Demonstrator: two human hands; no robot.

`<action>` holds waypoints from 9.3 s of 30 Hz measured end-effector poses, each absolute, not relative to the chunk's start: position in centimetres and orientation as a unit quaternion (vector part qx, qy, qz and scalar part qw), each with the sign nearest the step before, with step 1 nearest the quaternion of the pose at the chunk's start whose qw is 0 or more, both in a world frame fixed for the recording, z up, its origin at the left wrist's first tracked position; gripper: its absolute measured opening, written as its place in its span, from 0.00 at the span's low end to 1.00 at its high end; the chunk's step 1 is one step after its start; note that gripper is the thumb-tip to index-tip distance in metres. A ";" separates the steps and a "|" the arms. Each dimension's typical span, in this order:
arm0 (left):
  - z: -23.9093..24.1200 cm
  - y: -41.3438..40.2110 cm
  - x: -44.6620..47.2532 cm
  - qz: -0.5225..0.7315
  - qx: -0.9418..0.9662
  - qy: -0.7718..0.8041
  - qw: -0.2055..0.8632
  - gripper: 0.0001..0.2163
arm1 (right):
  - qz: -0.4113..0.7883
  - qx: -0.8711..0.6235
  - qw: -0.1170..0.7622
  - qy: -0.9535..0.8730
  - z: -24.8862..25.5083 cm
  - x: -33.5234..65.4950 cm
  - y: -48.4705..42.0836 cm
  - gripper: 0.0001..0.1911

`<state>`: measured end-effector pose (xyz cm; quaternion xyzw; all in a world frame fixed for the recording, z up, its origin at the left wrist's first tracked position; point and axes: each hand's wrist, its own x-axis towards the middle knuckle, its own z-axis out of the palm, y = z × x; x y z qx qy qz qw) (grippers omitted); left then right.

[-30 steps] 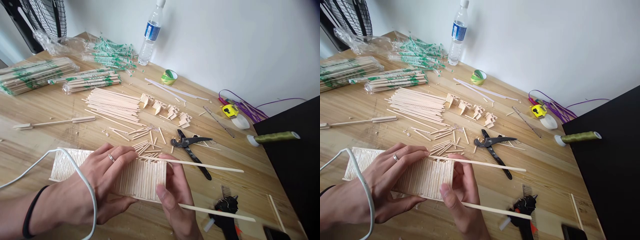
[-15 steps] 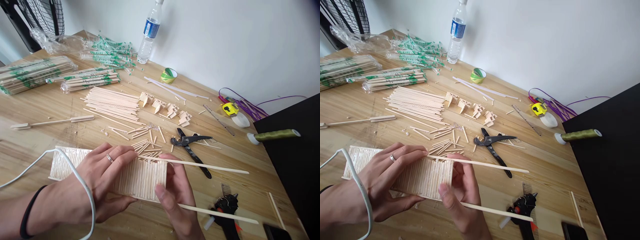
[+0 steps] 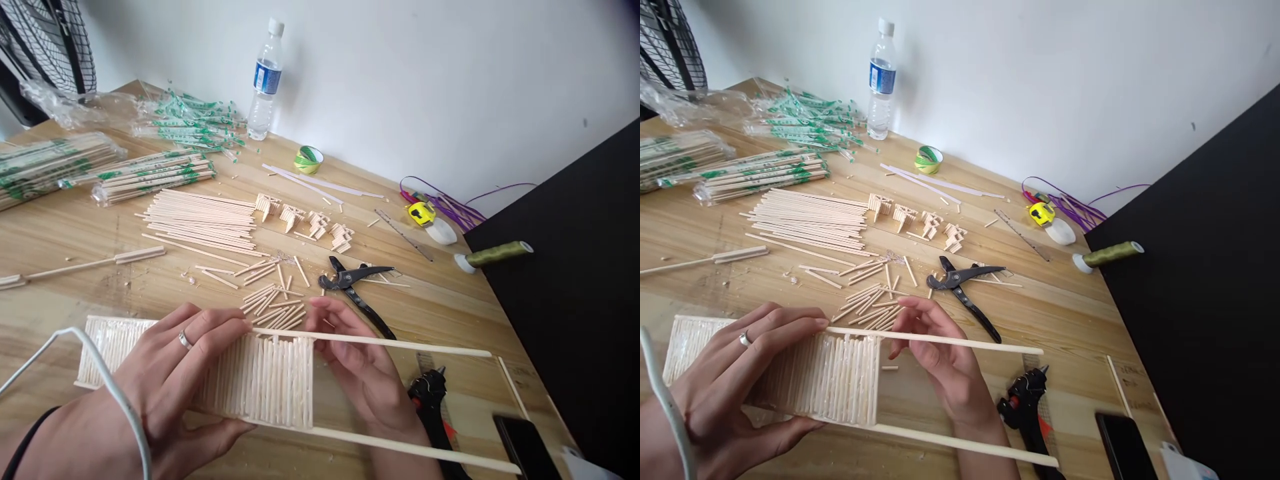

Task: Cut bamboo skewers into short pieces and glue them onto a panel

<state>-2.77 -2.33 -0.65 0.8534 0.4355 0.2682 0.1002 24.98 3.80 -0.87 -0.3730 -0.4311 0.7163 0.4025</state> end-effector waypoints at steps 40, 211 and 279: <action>-0.9 -1.7 -3.0 0.247 0.863 0.430 0.098 0.32 | 0.595 -0.447 0.359 -0.564 -1.3 25.8 4.7 0.21; -0.6 -0.7 -2.1 0.313 0.875 0.335 0.155 0.31 | 0.749 -0.313 0.325 -0.486 -2.6 22.8 1.6 0.20; 2.8 2.6 0.3 0.443 0.443 0.442 0.642 0.13 | 0.667 -0.375 0.463 -0.448 -0.7 21.7 0.8 0.19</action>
